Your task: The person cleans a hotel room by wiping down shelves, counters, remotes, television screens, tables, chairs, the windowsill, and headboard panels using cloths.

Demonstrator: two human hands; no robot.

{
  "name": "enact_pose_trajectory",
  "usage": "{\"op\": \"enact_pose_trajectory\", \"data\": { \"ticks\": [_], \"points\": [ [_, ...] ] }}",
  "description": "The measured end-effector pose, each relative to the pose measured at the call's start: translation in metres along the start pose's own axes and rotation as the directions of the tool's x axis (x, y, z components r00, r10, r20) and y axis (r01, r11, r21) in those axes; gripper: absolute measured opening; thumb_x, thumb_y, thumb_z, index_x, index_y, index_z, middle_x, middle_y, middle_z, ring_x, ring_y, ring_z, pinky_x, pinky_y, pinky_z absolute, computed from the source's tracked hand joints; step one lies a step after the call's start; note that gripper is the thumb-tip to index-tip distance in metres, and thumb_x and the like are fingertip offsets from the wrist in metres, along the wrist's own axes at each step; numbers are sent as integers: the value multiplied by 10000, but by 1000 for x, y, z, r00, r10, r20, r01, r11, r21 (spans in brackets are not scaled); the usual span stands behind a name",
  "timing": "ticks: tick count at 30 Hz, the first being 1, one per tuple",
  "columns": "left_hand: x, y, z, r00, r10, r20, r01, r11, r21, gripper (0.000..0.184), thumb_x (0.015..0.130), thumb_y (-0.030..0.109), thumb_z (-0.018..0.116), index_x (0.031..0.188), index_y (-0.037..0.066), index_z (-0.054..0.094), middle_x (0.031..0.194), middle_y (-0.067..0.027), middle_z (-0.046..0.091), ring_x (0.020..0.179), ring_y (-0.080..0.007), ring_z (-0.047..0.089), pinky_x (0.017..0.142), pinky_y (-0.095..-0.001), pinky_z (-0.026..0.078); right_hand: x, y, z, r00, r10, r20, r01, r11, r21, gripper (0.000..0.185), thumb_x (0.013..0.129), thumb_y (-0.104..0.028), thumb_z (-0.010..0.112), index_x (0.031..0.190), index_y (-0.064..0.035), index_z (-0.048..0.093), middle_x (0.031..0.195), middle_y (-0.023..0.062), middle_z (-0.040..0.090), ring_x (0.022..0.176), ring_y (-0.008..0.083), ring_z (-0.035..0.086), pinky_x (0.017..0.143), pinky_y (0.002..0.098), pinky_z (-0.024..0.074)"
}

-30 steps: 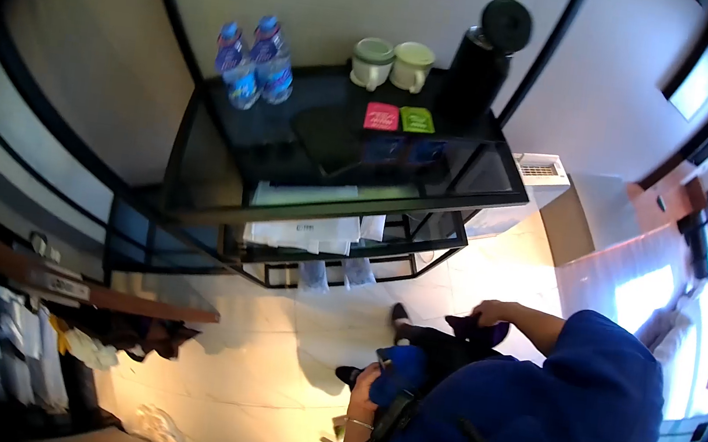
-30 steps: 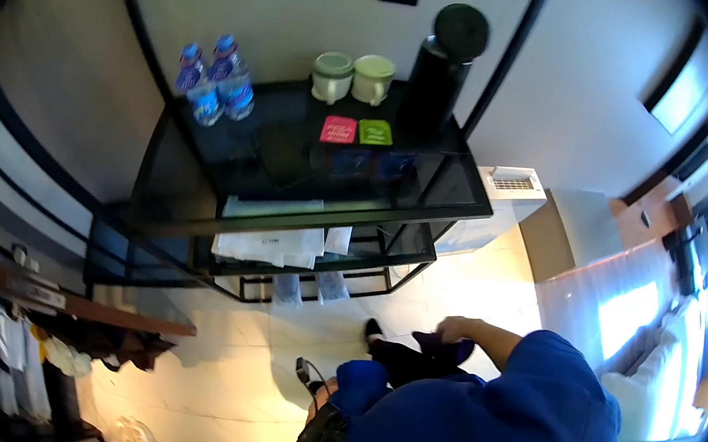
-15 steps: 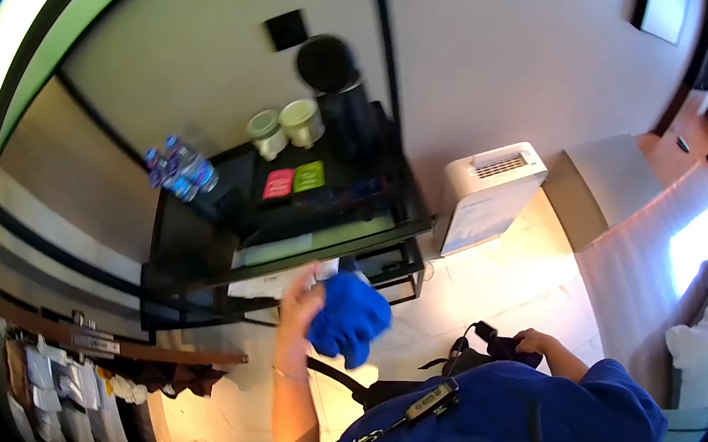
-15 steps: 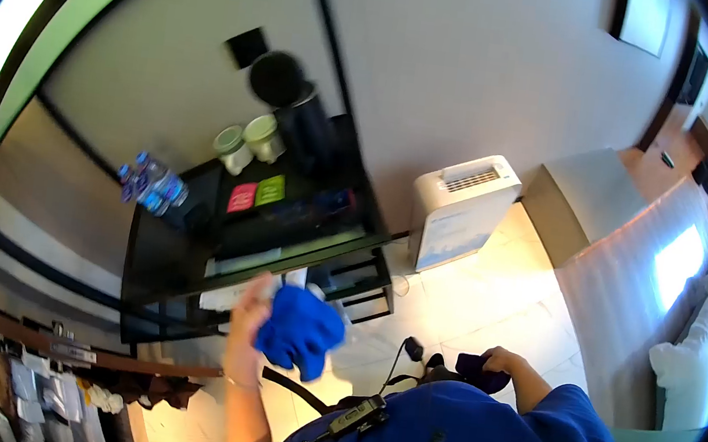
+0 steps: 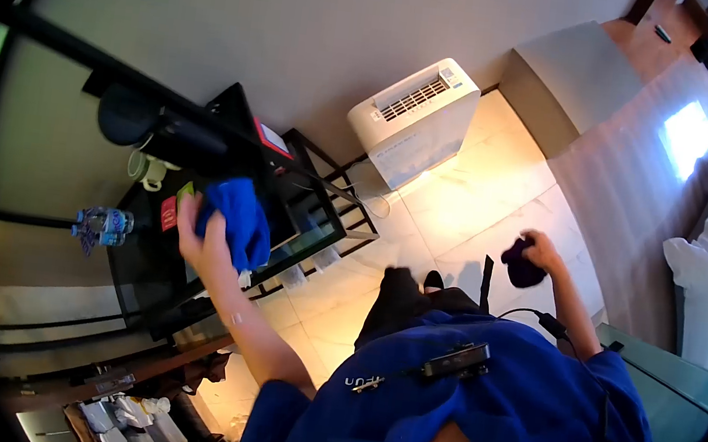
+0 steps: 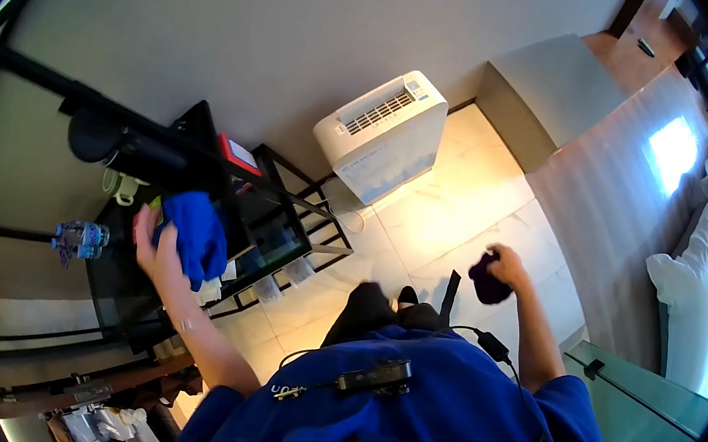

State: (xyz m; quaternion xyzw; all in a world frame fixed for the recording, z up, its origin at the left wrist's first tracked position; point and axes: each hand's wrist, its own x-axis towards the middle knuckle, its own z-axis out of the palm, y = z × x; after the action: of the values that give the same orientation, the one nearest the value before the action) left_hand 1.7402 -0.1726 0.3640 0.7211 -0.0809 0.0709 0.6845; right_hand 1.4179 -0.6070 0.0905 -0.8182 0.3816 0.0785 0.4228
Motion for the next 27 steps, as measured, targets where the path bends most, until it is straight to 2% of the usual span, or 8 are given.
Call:
{"op": "enact_pose_trajectory", "data": {
  "ticks": [4, 8, 12, 17, 19, 20, 24, 27],
  "points": [
    [-56, -51, 66, 857, -382, 347, 457, 873, -168, 288, 800, 40, 589, 1077, -28, 632, 973, -112, 665, 865, -180, 643, 782, -317, 531, 68, -161, 4, 898, -433, 80, 430, 901, 57, 475, 658, -102, 645, 1130, -50, 646, 1074, 187, 643, 1004, 324, 616, 898, 362, 484],
    [-13, -156, 138, 810, -555, 187, 585, 752, -304, 200, 834, 43, 663, 1022, -26, 661, 961, -99, 678, 848, -155, 639, 799, -272, 517, 130, -289, 73, 610, -758, 233, 770, 636, 53, 455, 708, -81, 626, 1153, -177, 654, 1322, 154, 514, 1194, 359, 506, 980, 389, 438],
    [67, -226, 204, 868, -490, -77, 446, 840, -309, 184, 889, 93, 624, 1039, -10, 658, 991, -111, 679, 881, -186, 640, 830, -311, 524, 210, -302, 89, 668, -644, 373, 680, 732, 46, 432, 719, -48, 574, 1115, -191, 669, 1282, 100, 546, 1139, 320, 548, 970, 368, 449],
    [78, -325, 279, 993, -111, 43, 70, 840, 539, 262, 900, 174, 626, 1080, -15, 647, 1048, -163, 658, 943, -283, 614, 873, -370, 476, 325, -169, -70, 867, -496, -56, 489, 866, -100, 415, 688, -1, 541, 1036, -157, 705, 1078, 124, 653, 1079, 311, 572, 933, 368, 464],
    [78, -324, 290, 987, -149, -55, 152, 784, 602, 259, 903, 170, 614, 1082, -14, 650, 1089, -205, 649, 965, -333, 613, 883, -396, 476, 348, -134, -156, 967, 1, -256, -15, 998, -56, 410, 710, 14, 522, 1046, -123, 712, 946, 176, 696, 886, 320, 664, 840, 376, 513],
    [71, -313, 287, 977, -196, -86, 211, 812, 544, 259, 909, 163, 603, 1091, -15, 650, 1094, -213, 648, 978, -336, 616, 892, -393, 476, 345, -140, -192, 845, 456, -277, -323, 851, 415, 389, 758, -10, 509, 1074, -124, 707, 905, 165, 711, 836, 296, 688, 806, 368, 525],
    [66, -315, 272, 944, -290, -155, 324, 743, 586, 292, 934, 211, 573, 1113, -9, 647, 1112, -213, 641, 1003, -323, 611, 911, -380, 473, 396, -49, -224, 660, 311, -684, 4, 909, 417, 355, 753, -20, 560, 1072, -91, 699, 1048, 145, 694, 1003, 282, 643, 909, 339, 480],
    [56, -282, 267, 908, -351, -231, 412, 639, 650, 307, 936, 228, 557, 1113, -7, 644, 1134, -204, 638, 950, -346, 617, 859, -382, 488, 367, -67, -218, 862, 284, -420, 96, 723, 684, 507, 695, 82, 550, 1174, -45, 656, 1105, 88, 667, 968, 188, 612, 857, 306, 501]
  ]
}}
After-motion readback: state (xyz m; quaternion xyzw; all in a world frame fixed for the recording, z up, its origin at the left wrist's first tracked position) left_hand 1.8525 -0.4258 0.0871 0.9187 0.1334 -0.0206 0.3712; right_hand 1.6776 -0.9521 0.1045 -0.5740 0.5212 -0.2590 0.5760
